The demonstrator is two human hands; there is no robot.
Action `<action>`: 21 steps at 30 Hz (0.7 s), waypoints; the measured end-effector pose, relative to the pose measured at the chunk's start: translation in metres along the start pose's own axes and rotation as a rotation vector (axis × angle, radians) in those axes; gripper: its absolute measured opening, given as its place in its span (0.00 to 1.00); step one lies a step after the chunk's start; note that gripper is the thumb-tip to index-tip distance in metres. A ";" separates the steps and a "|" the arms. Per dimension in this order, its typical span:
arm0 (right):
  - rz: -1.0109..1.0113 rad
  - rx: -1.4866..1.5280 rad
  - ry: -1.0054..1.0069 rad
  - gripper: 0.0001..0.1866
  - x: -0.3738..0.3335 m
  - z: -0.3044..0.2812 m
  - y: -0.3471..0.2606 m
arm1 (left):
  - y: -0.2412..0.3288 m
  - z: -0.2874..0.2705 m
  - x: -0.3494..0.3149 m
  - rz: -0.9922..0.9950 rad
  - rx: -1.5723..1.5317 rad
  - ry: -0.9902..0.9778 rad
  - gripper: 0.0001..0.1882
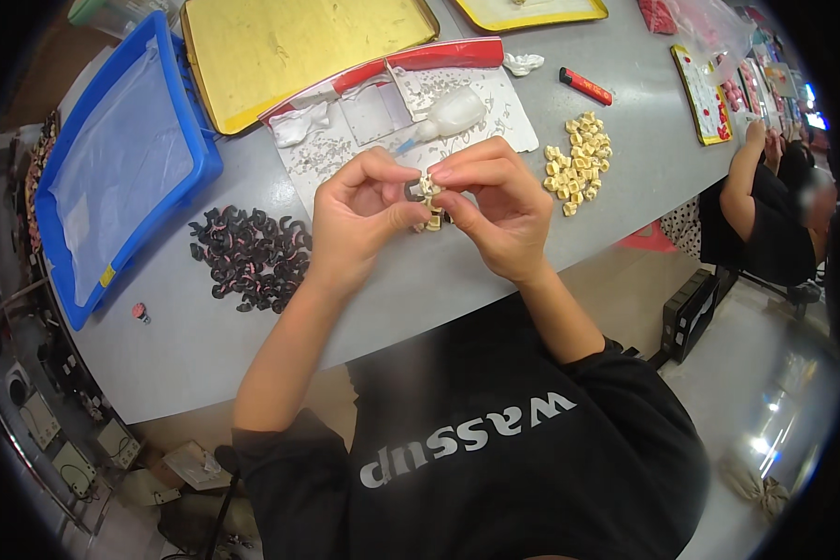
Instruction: Assembling small plastic toy components by applying glue and joining parts together.
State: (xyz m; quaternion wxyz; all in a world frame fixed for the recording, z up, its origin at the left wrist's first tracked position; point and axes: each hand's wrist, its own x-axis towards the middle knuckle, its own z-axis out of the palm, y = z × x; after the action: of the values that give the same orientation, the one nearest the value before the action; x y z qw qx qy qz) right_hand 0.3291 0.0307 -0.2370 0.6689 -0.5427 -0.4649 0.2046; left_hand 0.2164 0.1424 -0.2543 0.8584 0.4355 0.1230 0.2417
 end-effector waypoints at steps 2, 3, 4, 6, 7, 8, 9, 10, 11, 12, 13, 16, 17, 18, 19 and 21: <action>0.039 0.049 0.017 0.12 -0.001 0.003 0.000 | 0.002 0.001 0.000 -0.001 -0.001 0.005 0.14; 0.043 0.070 0.023 0.12 -0.002 0.004 0.001 | 0.003 0.003 0.000 -0.011 -0.015 0.014 0.13; 0.047 0.089 0.029 0.11 -0.002 0.005 0.001 | 0.004 0.004 0.000 -0.021 -0.029 0.021 0.13; 0.036 0.083 0.017 0.11 -0.002 0.003 0.003 | 0.003 0.003 0.001 -0.012 -0.021 0.015 0.13; 0.026 0.082 0.002 0.11 -0.002 0.002 0.005 | 0.002 0.002 0.000 -0.002 -0.010 0.013 0.13; 0.026 0.085 0.000 0.11 -0.001 0.001 0.007 | 0.002 0.001 0.000 -0.001 -0.008 0.016 0.13; -0.002 0.039 -0.025 0.11 -0.001 -0.001 0.009 | 0.001 0.000 0.000 0.012 0.009 0.015 0.13; -0.028 -0.011 -0.048 0.11 -0.001 -0.002 0.009 | 0.001 0.000 0.000 0.023 0.023 0.012 0.13; -0.027 -0.011 -0.048 0.11 -0.002 0.001 0.007 | 0.000 0.000 0.000 0.023 0.022 0.012 0.13; 0.027 0.072 0.030 0.11 -0.003 0.006 0.003 | -0.001 0.001 0.000 0.014 0.004 0.017 0.12; 0.081 0.155 0.108 0.12 -0.004 0.008 0.001 | -0.001 0.001 0.000 0.006 -0.013 0.021 0.12; 0.019 -0.051 0.010 0.12 -0.003 0.003 0.005 | -0.003 0.000 -0.001 -0.003 -0.008 0.041 0.12; 0.019 -0.051 0.010 0.12 -0.003 0.002 0.007 | -0.003 0.000 -0.001 -0.004 -0.008 0.041 0.12; 0.018 -0.030 0.004 0.12 -0.003 0.001 0.009 | -0.002 0.001 -0.001 0.002 -0.019 0.039 0.12; 0.017 -0.009 -0.003 0.12 -0.004 0.001 0.010 | -0.002 0.001 -0.001 0.009 -0.030 0.038 0.12; 0.030 0.011 0.002 0.11 -0.004 0.002 0.010 | -0.002 0.001 -0.001 0.022 -0.021 0.046 0.12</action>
State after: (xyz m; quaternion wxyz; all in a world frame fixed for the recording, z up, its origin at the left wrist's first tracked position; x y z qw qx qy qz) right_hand 0.3279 0.0324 -0.2480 0.6691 -0.5462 -0.4550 0.2167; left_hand 0.2163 0.1401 -0.2552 0.8571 0.4222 0.1352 0.2623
